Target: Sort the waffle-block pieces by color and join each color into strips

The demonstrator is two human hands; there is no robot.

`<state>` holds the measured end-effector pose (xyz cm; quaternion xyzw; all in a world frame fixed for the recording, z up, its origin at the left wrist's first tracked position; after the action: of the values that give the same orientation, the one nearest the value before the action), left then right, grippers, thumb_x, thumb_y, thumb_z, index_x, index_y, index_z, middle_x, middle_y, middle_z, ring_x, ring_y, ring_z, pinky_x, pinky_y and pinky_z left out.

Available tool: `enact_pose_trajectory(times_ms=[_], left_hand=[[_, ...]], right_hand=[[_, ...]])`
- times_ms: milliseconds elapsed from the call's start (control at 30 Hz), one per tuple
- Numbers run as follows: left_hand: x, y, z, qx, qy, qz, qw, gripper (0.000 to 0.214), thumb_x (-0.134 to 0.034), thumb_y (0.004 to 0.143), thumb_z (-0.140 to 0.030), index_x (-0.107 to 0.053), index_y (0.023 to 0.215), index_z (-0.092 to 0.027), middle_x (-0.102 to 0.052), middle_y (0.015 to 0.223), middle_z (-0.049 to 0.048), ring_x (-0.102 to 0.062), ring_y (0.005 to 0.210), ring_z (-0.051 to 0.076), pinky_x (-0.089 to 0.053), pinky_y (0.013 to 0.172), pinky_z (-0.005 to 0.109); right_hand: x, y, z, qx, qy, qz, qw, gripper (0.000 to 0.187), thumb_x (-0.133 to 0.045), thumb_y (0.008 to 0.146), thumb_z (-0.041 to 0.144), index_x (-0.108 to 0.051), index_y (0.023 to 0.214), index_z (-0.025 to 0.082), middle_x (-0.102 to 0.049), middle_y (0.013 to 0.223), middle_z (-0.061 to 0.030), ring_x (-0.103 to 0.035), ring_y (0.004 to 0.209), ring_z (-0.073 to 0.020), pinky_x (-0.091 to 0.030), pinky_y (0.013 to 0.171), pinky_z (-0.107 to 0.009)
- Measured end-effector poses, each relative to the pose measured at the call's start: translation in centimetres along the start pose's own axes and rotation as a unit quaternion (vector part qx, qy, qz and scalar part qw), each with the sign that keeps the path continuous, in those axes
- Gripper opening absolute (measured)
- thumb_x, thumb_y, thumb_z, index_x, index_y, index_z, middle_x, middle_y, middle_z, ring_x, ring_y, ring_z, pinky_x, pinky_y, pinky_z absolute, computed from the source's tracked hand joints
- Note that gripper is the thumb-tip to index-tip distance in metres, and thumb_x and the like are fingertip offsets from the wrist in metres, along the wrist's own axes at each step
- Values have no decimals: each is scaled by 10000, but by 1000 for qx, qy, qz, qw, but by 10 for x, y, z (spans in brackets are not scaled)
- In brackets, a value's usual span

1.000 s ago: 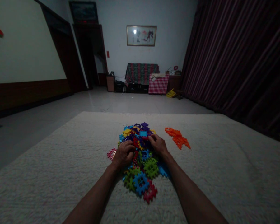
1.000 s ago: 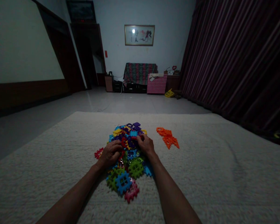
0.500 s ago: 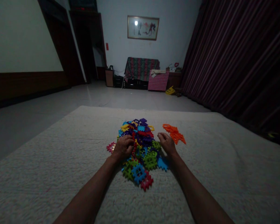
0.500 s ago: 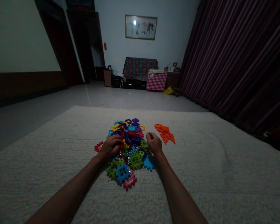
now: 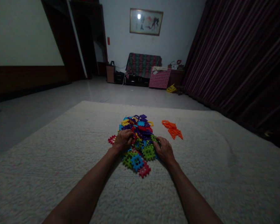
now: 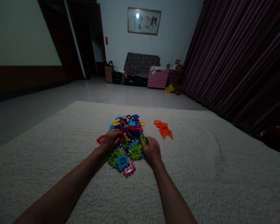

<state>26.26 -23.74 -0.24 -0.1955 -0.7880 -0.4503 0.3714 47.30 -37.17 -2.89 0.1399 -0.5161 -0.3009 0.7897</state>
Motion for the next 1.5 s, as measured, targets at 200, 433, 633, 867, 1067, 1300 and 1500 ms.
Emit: enact_pose_trajectory(times_ms=[200, 433, 633, 867, 1067, 1300, 1500], left_hand=[[0, 0, -4, -2, 8, -14, 1000, 204, -551, 844, -159, -719, 953, -195, -711, 1083, 82, -651, 987, 213, -517, 916, 389], [10, 1, -40, -78, -54, -14, 995, 256, -616, 873, -344, -711, 1054, -189, -663, 1209, 122, -605, 1142, 262, -477, 997, 450], [3, -14, -85, -147, -27, 136, 979, 640, -709, 750, -592, -615, 1281, -247, -517, 1446, 138, -404, 1375, 377, -341, 1096, 600], [-4, -40, -96, -150, 16, 186, 971, 758, -727, 709, -621, -559, 1354, -259, -466, 1492, 143, -297, 1425, 441, -271, 1102, 674], [-8, -46, -94, -125, -12, 143, 982, 650, -737, 745, -512, -583, 1318, -245, -489, 1477, 130, -288, 1441, 405, -302, 1111, 637], [-7, -46, -94, -129, -30, 124, 983, 566, -726, 769, -400, -597, 1297, -241, -504, 1456, 127, -300, 1437, 390, -307, 1132, 612], [-8, -46, -94, -138, -36, 129, 981, 519, -703, 794, -383, -598, 1282, -241, -508, 1455, 117, -298, 1439, 377, -329, 1131, 601]], right_hand=[[-1, 2, -2, -4, 2, 3, 1000, 271, -498, 907, 361, -637, 1055, 182, -691, 1076, -115, -606, 1043, -242, -440, 949, -375], [2, 4, 2, -24, -3, 4, 1000, 252, -520, 893, 346, -654, 1040, 191, -697, 1084, -113, -603, 1042, -243, -434, 947, -372], [2, 5, 2, -26, 6, 10, 1000, 245, -520, 888, 339, -663, 1012, 184, -704, 1036, -104, -614, 1005, -229, -436, 946, -359], [2, 6, 0, -39, 16, 1, 999, 251, -523, 870, 316, -674, 1003, 165, -713, 1031, -112, -622, 992, -231, -447, 932, -358], [3, 5, -4, -37, 34, 4, 999, 229, -513, 856, 290, -673, 976, 178, -714, 1018, -104, -626, 983, -221, -450, 940, -353], [3, 5, -5, -30, 41, -8, 999, 230, -494, 855, 309, -672, 942, 193, -710, 956, -93, -627, 927, -222, -465, 907, -358], [4, 3, -5, -21, 55, -1, 998, 227, -494, 856, 302, -656, 962, 185, -704, 994, -103, -618, 972, -229, -453, 936, -363]])
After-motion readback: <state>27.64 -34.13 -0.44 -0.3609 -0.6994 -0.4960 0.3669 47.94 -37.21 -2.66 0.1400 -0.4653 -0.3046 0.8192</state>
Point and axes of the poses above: each hand's wrist, its own y-axis towards the middle knuckle, its own x-axis out of the back of the hand, z = x × y, the point moved 4 cm from there along y, towards the middle knuckle
